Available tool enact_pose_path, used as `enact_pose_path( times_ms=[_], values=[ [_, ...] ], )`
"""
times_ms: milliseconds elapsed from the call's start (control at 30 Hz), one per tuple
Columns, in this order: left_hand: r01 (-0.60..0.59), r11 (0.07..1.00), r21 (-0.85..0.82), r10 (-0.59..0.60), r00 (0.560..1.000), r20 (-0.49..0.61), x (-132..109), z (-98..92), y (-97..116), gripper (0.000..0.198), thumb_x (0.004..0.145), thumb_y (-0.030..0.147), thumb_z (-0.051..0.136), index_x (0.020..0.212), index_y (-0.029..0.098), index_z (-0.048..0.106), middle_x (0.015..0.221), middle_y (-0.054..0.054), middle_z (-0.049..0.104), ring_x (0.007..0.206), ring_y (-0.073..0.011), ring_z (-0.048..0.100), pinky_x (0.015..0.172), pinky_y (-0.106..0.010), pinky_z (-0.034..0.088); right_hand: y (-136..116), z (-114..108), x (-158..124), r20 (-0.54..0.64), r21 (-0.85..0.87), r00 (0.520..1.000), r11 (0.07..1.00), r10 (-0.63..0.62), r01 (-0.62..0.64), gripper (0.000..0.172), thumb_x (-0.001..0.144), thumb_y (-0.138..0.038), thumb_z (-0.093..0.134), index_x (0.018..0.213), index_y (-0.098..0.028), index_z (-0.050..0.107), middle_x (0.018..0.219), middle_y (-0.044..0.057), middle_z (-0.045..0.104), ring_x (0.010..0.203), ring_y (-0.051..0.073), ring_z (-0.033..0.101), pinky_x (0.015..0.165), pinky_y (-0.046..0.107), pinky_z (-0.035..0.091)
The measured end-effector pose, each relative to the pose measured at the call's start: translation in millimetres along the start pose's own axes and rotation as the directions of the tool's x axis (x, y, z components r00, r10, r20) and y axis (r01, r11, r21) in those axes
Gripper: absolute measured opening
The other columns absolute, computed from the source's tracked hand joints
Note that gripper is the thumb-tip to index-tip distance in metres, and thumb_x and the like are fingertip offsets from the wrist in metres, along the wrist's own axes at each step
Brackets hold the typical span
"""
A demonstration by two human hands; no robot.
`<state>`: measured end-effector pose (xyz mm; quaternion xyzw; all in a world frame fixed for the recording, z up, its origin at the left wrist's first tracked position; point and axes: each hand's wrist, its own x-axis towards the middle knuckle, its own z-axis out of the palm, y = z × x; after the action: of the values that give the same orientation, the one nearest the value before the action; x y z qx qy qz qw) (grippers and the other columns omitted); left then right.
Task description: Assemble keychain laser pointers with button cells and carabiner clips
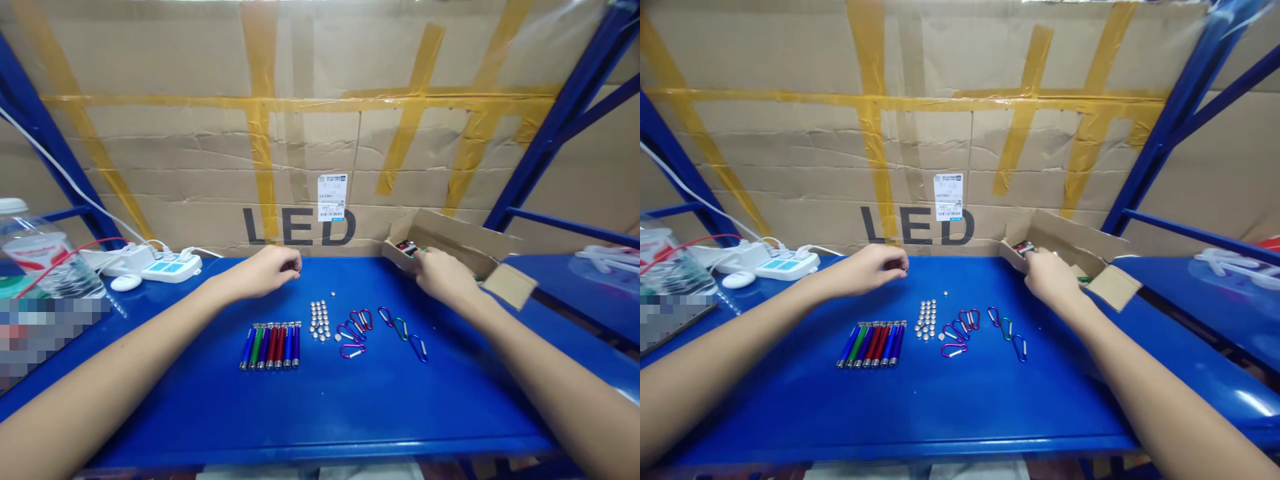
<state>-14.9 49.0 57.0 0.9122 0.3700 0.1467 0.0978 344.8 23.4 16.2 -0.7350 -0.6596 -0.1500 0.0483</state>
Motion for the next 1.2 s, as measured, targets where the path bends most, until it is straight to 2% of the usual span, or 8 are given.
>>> enact_pose_path(
  times_ms=[100,233,367,533,667,800,933,1200],
  values=[
    [-0.104,0.995,0.001,0.104,0.993,-0.057,21,-4.6,26,0.013,0.085,0.022,0.053,0.088,0.015,0.063,0.086,-0.005,0.067,0.077,-0.0148,0.058,0.070,-0.028,0.042,-23,-6,-6,-0.029,-0.010,0.993,0.993,-0.115,0.115,0.022,0.084,-0.012,0.048,0.098,-0.013,0.065,0.101,0.017,0.063,0.090,0.028,0.063,0.065,0.032,0.043],
    [-0.191,0.981,0.044,0.193,0.980,-0.056,51,2.2,47,0.013,0.085,0.017,0.052,0.089,0.014,0.064,0.088,-0.005,0.067,0.080,-0.0154,0.059,0.072,-0.029,0.042,-41,-5,-18,-0.070,-0.029,0.957,0.959,-0.283,0.281,0.021,0.085,-0.010,0.048,0.097,-0.013,0.065,0.097,0.015,0.061,0.085,0.026,0.062,0.068,0.033,0.044],
    [-0.259,0.960,0.104,0.263,0.964,-0.027,83,19.1,58,0.017,0.086,0.013,0.050,0.092,0.013,0.065,0.086,-0.006,0.067,0.078,-0.0152,0.058,0.070,-0.028,0.042,-51,8,-26,-0.123,-0.042,0.900,0.908,-0.419,0.417,0.022,0.088,-0.010,0.045,0.097,-0.014,0.065,0.097,0.015,0.060,0.084,0.025,0.059,0.066,0.032,0.044],
    [-0.272,0.936,0.222,0.280,0.960,-0.007,125,32.9,67,0.022,0.086,0.011,0.047,0.094,0.012,0.068,0.087,-0.010,0.068,0.080,-0.0177,0.060,0.072,-0.031,0.043,-58,21,-30,-0.181,-0.086,0.824,0.844,-0.536,0.530,0.022,0.090,-0.011,0.045,0.094,-0.014,0.066,0.093,0.014,0.060,0.085,0.025,0.057,0.070,0.033,0.044],
    [-0.266,0.920,0.286,0.273,0.962,0.019,149,37.4,71,0.024,0.084,0.009,0.047,0.095,0.012,0.069,0.089,-0.011,0.069,0.082,-0.0189,0.062,0.073,-0.031,0.045,-62,24,-33,-0.201,-0.093,0.802,0.826,-0.563,0.556,0.023,0.093,-0.012,0.044,0.095,-0.015,0.067,0.092,0.013,0.061,0.085,0.024,0.056,0.071,0.033,0.045],
    [-0.225,0.891,0.395,0.210,0.974,0.080,154,43.6,71,0.025,0.081,0.005,0.047,0.093,0.010,0.069,0.090,-0.015,0.069,0.084,-0.0228,0.065,0.073,-0.033,0.047,-64,25,-35,-0.212,-0.086,0.802,0.828,-0.559,0.554,0.023,0.093,-0.012,0.045,0.095,-0.015,0.067,0.091,0.013,0.061,0.084,0.024,0.057,0.072,0.033,0.046],
    [-0.136,0.857,0.496,0.116,0.991,0.071,149,49.6,68,0.028,0.080,0.001,0.046,0.094,0.009,0.068,0.091,-0.018,0.069,0.087,-0.0271,0.068,0.070,-0.033,0.050,-64,25,-37,-0.223,-0.071,0.797,0.825,-0.561,0.561,0.023,0.093,-0.011,0.046,0.096,-0.015,0.068,0.090,0.013,0.061,0.084,0.024,0.057,0.072,0.033,0.046],
    [-0.096,0.811,0.577,0.074,0.995,0.063,150,60.3,62,0.028,0.083,0.003,0.045,0.095,0.011,0.070,0.090,-0.016,0.070,0.090,-0.0282,0.070,0.071,-0.033,0.053,-66,23,-38,-0.196,-0.055,0.815,0.836,-0.545,0.546,0.025,0.096,-0.013,0.044,0.103,-0.015,0.068,0.092,0.012,0.061,0.084,0.023,0.056,0.073,0.033,0.045]
  ],
)
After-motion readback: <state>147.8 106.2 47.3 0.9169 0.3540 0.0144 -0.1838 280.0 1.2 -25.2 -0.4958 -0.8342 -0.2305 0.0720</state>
